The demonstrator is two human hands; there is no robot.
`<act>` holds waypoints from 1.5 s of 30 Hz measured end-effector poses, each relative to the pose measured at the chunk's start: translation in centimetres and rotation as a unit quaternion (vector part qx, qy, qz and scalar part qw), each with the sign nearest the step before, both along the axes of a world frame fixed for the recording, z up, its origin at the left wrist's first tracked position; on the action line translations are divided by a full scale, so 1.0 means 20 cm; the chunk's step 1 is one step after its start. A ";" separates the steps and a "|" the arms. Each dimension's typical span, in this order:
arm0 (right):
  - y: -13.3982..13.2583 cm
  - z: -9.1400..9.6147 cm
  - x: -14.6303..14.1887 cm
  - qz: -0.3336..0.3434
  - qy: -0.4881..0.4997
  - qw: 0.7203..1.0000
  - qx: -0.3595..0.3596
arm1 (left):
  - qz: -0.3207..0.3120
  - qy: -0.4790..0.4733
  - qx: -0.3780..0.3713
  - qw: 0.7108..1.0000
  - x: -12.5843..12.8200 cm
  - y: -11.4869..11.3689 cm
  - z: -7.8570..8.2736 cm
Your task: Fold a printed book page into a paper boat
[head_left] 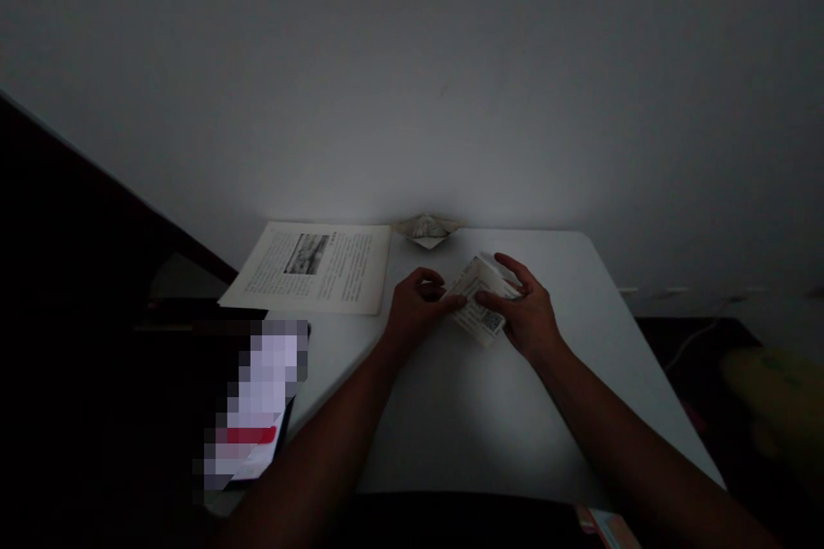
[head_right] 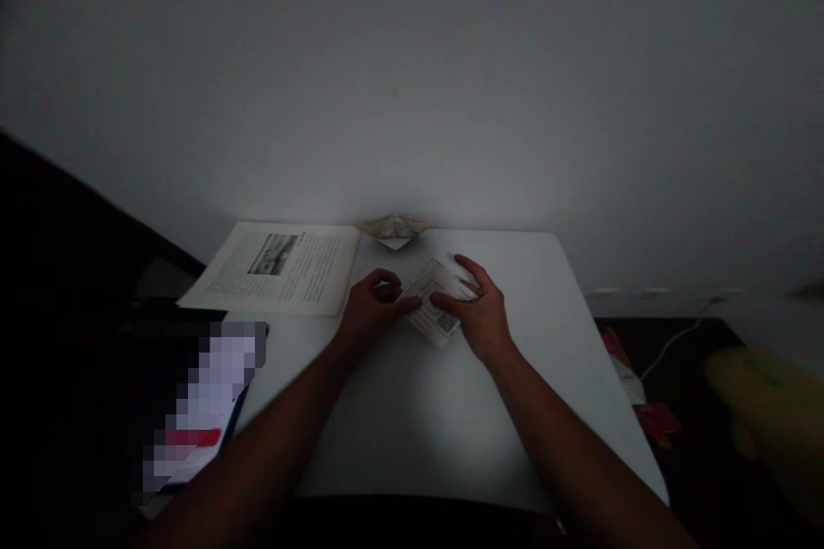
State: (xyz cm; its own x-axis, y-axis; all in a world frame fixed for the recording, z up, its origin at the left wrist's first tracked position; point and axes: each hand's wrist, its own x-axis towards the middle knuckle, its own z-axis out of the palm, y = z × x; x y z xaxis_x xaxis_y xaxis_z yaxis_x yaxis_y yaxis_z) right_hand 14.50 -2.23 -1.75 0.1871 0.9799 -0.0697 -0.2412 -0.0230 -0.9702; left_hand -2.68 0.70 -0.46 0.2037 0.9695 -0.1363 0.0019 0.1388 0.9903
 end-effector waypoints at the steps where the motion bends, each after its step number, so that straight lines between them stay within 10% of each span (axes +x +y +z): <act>1: 0.00 0.00 0.00 -0.003 -0.001 1.000 0.002 | 0.007 -0.001 0.004 1.000 0.00 0.00 0.00; 37: 0.00 0.02 0.00 -0.040 -0.018 0.998 0.044 | 0.037 -0.108 0.035 0.993 0.03 -0.02 -0.01; 45: -0.01 0.03 -0.02 -0.031 -0.015 0.998 0.044 | -0.021 0.013 0.022 0.999 0.09 -0.06 0.01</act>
State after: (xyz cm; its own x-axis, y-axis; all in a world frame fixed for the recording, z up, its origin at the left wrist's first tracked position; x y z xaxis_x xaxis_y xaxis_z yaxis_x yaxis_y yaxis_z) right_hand 14.09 -2.41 -1.13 0.2478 0.9686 0.0221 -0.2101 0.0760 -0.9747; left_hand -0.88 -0.58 -0.32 0.2411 0.9654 -0.0994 0.0325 0.0943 0.9950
